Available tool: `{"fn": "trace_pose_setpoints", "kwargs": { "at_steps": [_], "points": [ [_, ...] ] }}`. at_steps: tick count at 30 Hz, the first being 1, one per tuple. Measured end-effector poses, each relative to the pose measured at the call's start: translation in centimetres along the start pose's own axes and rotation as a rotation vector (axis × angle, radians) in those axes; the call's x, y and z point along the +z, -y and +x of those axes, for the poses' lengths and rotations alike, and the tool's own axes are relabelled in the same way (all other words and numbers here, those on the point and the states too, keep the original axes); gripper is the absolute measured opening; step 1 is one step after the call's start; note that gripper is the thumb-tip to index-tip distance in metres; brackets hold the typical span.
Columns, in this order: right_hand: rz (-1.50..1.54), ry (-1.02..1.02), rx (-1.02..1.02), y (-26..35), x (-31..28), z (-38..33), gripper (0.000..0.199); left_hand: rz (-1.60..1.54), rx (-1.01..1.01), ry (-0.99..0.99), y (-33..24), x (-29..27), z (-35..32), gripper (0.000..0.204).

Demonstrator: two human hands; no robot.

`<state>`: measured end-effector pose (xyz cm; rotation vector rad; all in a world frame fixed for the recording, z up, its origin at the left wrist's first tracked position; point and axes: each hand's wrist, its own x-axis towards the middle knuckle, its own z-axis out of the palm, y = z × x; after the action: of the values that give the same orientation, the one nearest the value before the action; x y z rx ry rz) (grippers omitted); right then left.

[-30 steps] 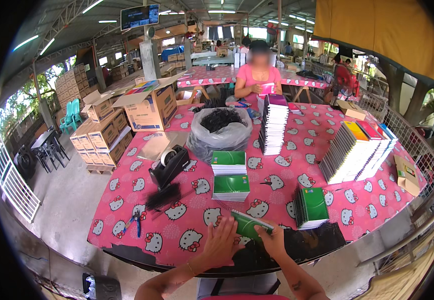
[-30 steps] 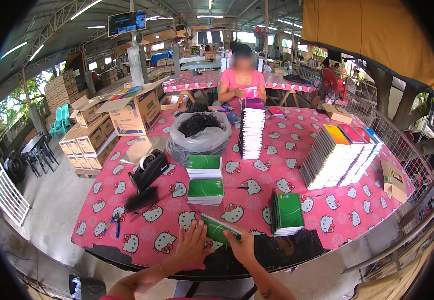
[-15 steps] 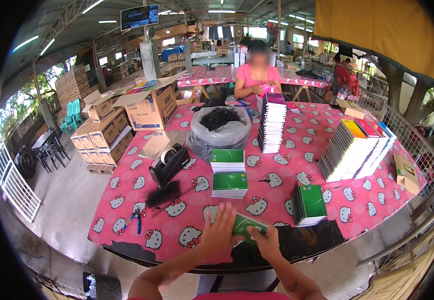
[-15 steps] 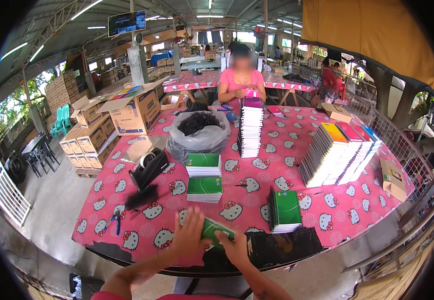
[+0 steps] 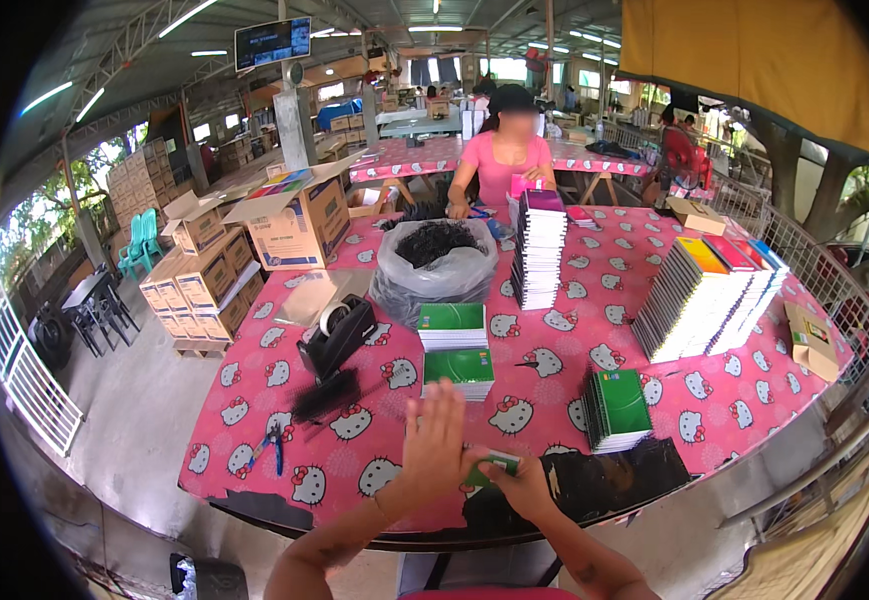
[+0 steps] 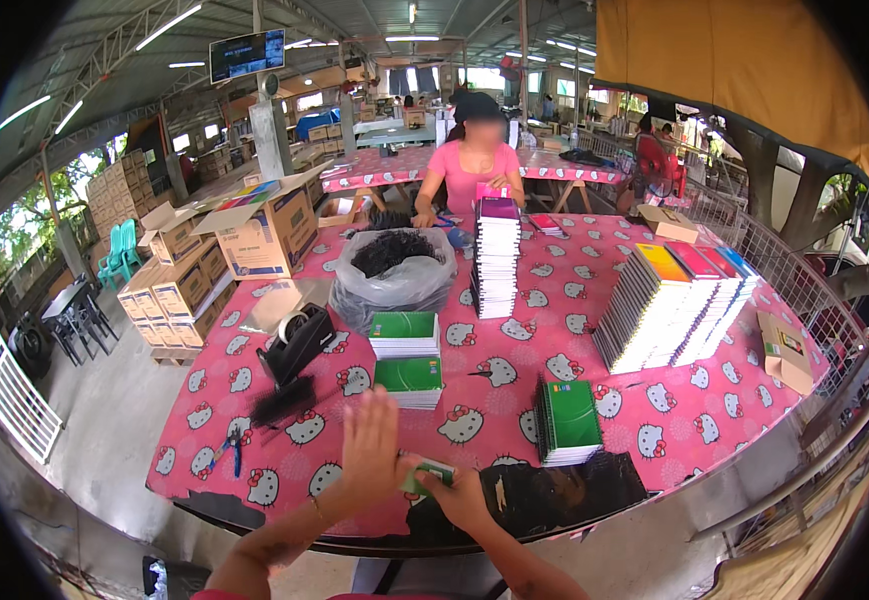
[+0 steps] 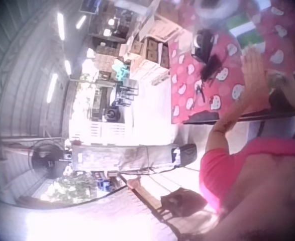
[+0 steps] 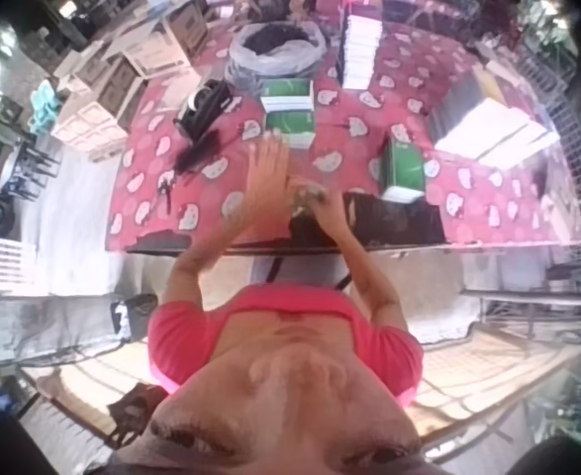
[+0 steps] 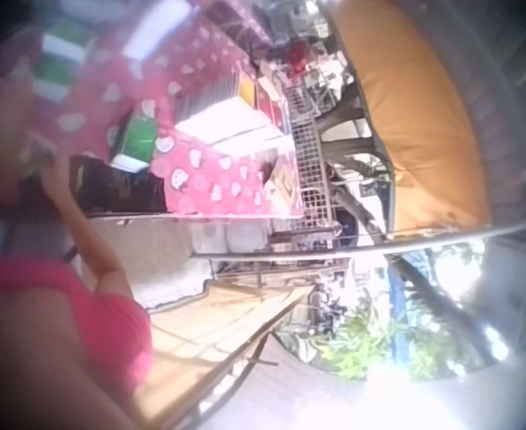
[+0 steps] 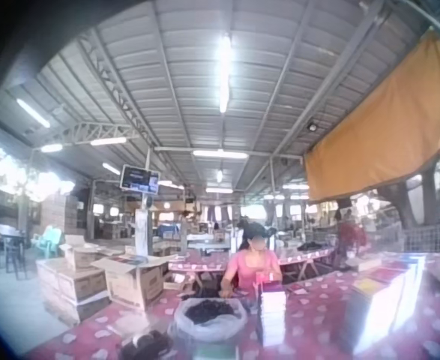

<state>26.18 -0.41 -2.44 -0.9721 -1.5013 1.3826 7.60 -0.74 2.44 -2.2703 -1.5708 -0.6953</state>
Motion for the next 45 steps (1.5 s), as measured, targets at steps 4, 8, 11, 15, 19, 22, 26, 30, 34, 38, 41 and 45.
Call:
{"fn": "trace_pose_setpoints", "kwargs": {
  "at_steps": [4, 8, 11, 15, 19, 22, 26, 30, 34, 38, 41, 45],
  "points": [
    [-0.043, -0.089, -0.099, 0.5, -0.5, 0.5, 0.024, -0.172, 0.068, 0.083, -2.3, 2.8, -4.8, 0.095],
    [0.147, -0.057, -0.042, -2.2, 0.7, 0.6, 0.021, -0.019, 0.026, 0.006, -1.4, 0.2, -0.1, 0.089],
    [-0.038, -0.088, -0.035, 0.1, -0.2, 0.4, 0.021, -0.140, 0.190, 0.082, -2.6, 2.7, -6.1, 0.086],
    [-0.051, 0.007, -0.045, -3.6, -1.2, 1.6, 0.018, -0.257, 0.054, 0.180, -1.6, 1.9, -2.7, 0.069],
    [-0.042, 0.106, -0.099, -4.8, -1.2, 2.1, 0.018, -0.309, 0.069, 0.621, 2.1, 4.1, -0.6, 0.060],
    [-0.063, 0.095, -0.154, -5.1, -1.5, 1.9, 0.020, -0.152, 0.159, 0.279, 0.4, 4.5, -1.3, 0.065],
    [-0.188, 0.007, -0.218, -7.7, -2.1, 2.6, 0.025, -0.198, 0.197, 0.187, -2.7, 4.7, -6.3, 0.078],
    [-0.248, 0.045, -0.154, -4.0, -2.2, 3.6, 0.027, -0.179, 0.154, 0.109, -2.1, 4.4, -3.8, 0.081],
    [-0.118, 0.073, -0.070, -5.6, -2.4, 4.6, 0.025, -0.187, 0.180, 0.198, -2.2, 5.0, -4.1, 0.081],
    [0.125, 0.058, -0.056, -5.2, -1.4, 4.6, 0.021, -0.147, 0.136, 0.192, -1.9, 3.9, -1.8, 0.080],
    [0.003, 0.093, -0.018, -7.2, -2.4, 5.1, 0.016, -0.167, 0.176, 0.205, -2.1, 4.3, -1.1, 0.079],
    [-0.053, 0.084, -0.052, -7.1, -2.7, 5.2, 0.018, -0.223, 0.161, 0.100, -2.7, 5.2, -3.5, 0.069]
  ]
}}
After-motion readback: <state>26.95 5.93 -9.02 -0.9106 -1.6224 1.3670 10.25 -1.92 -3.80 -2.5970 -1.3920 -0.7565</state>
